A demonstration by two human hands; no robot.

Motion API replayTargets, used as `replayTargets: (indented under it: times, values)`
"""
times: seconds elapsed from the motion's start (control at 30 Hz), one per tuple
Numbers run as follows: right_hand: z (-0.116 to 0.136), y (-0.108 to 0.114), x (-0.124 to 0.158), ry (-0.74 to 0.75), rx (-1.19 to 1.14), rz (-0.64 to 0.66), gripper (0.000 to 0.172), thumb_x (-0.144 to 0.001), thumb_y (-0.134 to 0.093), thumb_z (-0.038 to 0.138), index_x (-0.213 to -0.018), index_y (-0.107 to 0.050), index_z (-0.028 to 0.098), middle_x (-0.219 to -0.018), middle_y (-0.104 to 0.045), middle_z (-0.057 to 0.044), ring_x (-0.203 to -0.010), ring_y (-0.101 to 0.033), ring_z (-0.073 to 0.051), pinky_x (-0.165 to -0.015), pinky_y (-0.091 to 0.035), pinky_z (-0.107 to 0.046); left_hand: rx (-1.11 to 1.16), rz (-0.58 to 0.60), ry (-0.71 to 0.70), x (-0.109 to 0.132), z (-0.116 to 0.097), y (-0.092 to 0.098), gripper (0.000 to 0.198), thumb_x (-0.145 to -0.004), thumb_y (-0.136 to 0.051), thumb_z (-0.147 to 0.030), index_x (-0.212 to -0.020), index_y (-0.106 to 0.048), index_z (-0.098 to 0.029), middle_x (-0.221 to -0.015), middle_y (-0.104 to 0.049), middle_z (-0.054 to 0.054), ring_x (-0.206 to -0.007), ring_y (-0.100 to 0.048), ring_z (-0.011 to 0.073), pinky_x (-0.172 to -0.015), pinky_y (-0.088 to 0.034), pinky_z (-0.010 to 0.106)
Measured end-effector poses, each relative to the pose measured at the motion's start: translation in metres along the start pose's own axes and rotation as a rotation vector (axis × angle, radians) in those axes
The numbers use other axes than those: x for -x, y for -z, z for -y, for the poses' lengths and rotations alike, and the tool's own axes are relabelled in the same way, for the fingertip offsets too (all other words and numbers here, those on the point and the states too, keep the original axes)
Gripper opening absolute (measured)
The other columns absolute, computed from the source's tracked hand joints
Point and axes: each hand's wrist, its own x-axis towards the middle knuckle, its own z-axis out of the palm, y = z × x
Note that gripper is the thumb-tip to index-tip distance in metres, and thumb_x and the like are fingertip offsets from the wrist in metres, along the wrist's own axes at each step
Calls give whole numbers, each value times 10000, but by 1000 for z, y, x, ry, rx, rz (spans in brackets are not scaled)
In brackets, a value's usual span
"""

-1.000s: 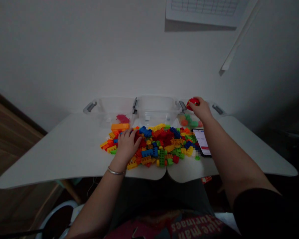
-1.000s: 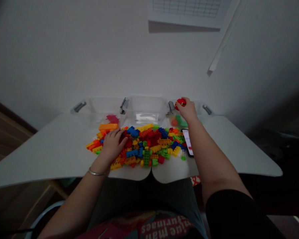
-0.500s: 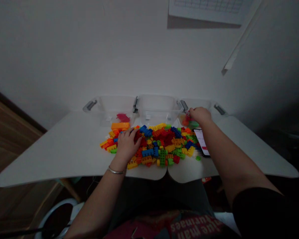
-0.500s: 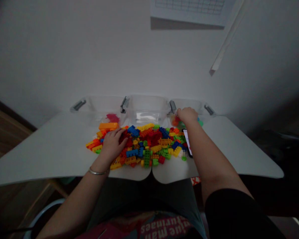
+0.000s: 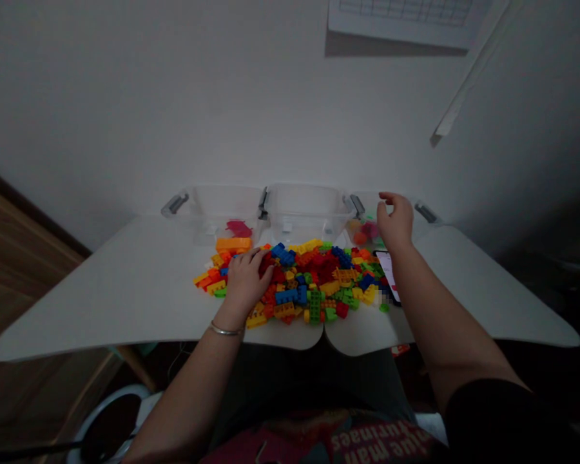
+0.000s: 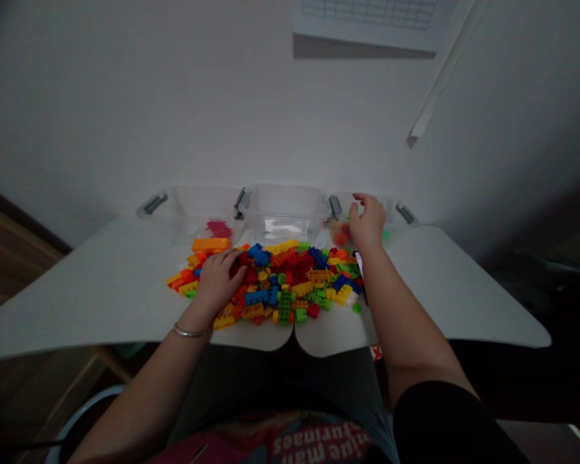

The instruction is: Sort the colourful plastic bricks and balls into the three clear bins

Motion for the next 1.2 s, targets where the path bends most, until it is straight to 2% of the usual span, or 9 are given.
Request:
replayTargets:
  times: [0.07, 0.13, 0.27, 0.33, 0.43, 0.57, 0.83, 1.03, 1.2]
  values:
    - [12, 5, 13, 38, -99, -93, 381, -891, -362, 258, -1126, -644, 157, -1118, -673, -131, -1062, -591, -246, -968, -445, -417, 0, -6, -2, -1, 0, -1, 442, -911, -511, -385, -1309, -591, -212, -1351, -607, 118, -1228, -539, 303, -1067, -389, 485]
    - [25, 6, 27, 74, -196, -89, 337, -902, -376, 276, -1061, -658, 185, -1058, -678, -112, -1035, -592, -248, -917, -475, -410, -1, -11, -3, -1, -1, -2, 439, -911, -511, -387, -1308, -592, -217, -1351, -607, 113, -1228, -539, 301, -1064, -391, 478]
    - [51, -3, 59, 339, -326, 233, 259, -883, -471, 259, -1000, -695, 201, -1034, -699, -95, -1005, -621, -245, -930, -486, -414, -8, 0, 3, -2, -2, -3, 444, -909, -512, -385, -1307, -594, -207, -1350, -607, 117, -1221, -541, 306, -1059, -392, 482]
    - [61, -12, 73, 484, -304, 377, 287, -854, -526, 216, -1084, -697, 201, -1136, -692, -99, -1099, -600, -256, -1016, -447, -446, -7, 2, 2, -2, -3, -2, 445, -911, -510, -386, -1310, -592, -207, -1349, -607, 118, -1219, -541, 307, -1056, -393, 485]
    - [69, -25, 87, 559, -198, 498, 386, -833, -561, 159, -1202, -672, 192, -1284, -644, -122, -1198, -559, -274, -1065, -420, -484, -1, -3, -3, -1, -4, -2, 440, -911, -508, -382, -1308, -593, -210, -1341, -610, 118, -1215, -543, 300, -1055, -394, 481]
    - [72, -37, 93, 591, -113, 540, 405, -864, -572, 177, -1262, -646, 174, -1335, -622, -140, -1232, -550, -276, -1093, -406, -492, -3, -14, -5, 0, -4, -3, 436, -914, -506, -392, -1303, -597, -217, -1332, -615, 111, -1215, -542, 291, -1061, -390, 470]
    - [73, -40, 90, 564, -174, 566, 334, -850, -610, 136, -1174, -685, 170, -1189, -706, -117, -1146, -612, -269, -1043, -447, -477, 14, -18, 3, 0, -4, -3, 426, -909, -511, -393, -1295, -598, -234, -1328, -620, 104, -1218, -540, 290, -1068, -385, 482]
    - [65, -40, 88, 533, -205, 513, 311, -860, -612, 161, -1160, -690, 191, -1180, -715, -94, -1129, -620, -264, -1027, -463, -464, 20, -9, 2, -1, -3, -2, 431, -912, -507, -388, -1296, -601, -215, -1328, -620, 114, -1221, -542, 293, -1063, -390, 480]
    - [58, -44, 88, 401, -373, 425, 290, -852, -634, 239, -1135, -684, 197, -1195, -704, -102, -1143, -617, -262, -1047, -458, -476, 10, -12, 1, 0, -3, -1, 431, -912, -507, -396, -1298, -598, -225, -1335, -615, 103, -1220, -540, 289, -1061, -390, 467]
